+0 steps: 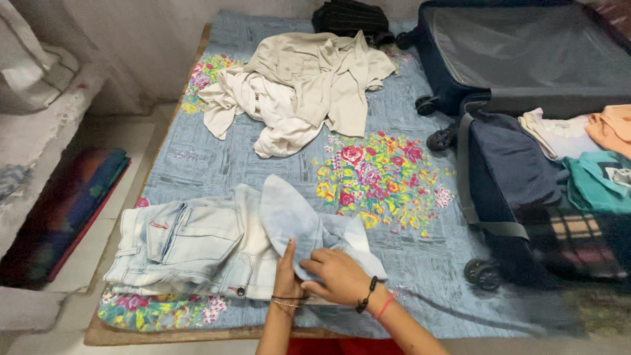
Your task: The person folds an orange shirt, white pants, light blue jeans, and tan cargo pants on a bed and places them into an open suitcase.
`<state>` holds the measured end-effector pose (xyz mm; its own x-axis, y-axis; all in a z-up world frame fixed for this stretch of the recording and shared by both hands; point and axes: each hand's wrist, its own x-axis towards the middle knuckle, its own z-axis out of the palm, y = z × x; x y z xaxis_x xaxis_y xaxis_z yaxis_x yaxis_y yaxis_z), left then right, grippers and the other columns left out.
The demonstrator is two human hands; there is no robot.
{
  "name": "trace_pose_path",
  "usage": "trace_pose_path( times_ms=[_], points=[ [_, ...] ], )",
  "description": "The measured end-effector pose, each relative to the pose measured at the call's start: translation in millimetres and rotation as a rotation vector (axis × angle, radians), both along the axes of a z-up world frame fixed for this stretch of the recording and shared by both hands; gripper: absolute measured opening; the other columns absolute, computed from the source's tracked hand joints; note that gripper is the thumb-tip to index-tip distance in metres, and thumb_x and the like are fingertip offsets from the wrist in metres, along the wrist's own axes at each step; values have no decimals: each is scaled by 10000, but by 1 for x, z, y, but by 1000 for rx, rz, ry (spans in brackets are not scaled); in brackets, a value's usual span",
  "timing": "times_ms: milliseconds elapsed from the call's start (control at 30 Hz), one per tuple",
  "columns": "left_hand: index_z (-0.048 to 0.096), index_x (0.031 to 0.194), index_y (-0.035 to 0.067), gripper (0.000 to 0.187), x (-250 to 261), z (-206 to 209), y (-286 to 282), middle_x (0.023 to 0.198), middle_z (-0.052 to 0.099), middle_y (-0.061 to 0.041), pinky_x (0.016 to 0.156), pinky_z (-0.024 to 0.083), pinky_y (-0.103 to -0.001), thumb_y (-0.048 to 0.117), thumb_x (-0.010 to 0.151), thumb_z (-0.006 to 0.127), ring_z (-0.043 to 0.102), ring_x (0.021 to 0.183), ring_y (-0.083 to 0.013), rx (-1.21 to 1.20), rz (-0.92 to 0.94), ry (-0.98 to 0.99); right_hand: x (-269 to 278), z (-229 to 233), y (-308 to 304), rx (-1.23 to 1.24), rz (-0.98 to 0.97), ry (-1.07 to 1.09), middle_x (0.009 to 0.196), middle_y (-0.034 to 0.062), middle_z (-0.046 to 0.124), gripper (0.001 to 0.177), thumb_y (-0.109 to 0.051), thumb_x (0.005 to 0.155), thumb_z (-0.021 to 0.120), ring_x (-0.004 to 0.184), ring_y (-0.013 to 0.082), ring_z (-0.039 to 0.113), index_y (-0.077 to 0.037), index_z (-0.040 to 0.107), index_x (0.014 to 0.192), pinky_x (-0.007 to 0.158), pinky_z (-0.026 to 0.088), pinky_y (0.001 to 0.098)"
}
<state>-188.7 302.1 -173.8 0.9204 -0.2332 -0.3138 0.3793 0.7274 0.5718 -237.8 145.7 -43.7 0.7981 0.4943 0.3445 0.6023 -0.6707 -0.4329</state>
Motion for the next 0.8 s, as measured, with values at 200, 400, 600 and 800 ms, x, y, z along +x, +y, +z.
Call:
trace_pose_path(
  times_ms=[200, 400, 600, 800],
  points=[
    [576, 1339, -17, 436, 1, -3, -3, 1249, 689, -119, 960, 551, -397, 87, 921, 640, 686, 1103, -248, -87, 33, -39, 36, -39, -19, 549, -458, 178, 1047, 146, 707, 314, -202, 942, 577, 874, 293, 713, -5, 694, 1155, 793, 555, 356],
    [584, 1339, -40, 434, 4, -6, -6, 1235, 705, -115, 963, 546, -390, 83, 929, 651, 682, 1097, -246, -62, -10, -61, 121, -112, -48, 478, -544, 856, 791, 172, 696, 622, -455, 1109, 557, 685, 229, 618, 110, 758, 945, 629, 471, 363],
    [575, 1344, -22, 472, 25, 5, -18, 1217, 707, -107, 972, 534, -361, 125, 913, 698, 671, 1110, -222, 131, -108, -87, 118, -101, -59, 1072, -388, 871, 829, 19, 754, 278, -256, 920, 705, 683, 105, 652, 13, 753, 972, 623, 509, 277],
    [383, 1540, 31, 744, 49, 64, -90, 1511, 493, -133, 1123, 371, -335, 292, 917, 696, 457, 1370, -237, 516, -452, -631, 88, -60, -136, 624, -1067, -13, 747, 160, 579, 409, -191, 1114, 738, 628, 194, 452, 122, 626, 875, 608, 381, 326]
  ],
)
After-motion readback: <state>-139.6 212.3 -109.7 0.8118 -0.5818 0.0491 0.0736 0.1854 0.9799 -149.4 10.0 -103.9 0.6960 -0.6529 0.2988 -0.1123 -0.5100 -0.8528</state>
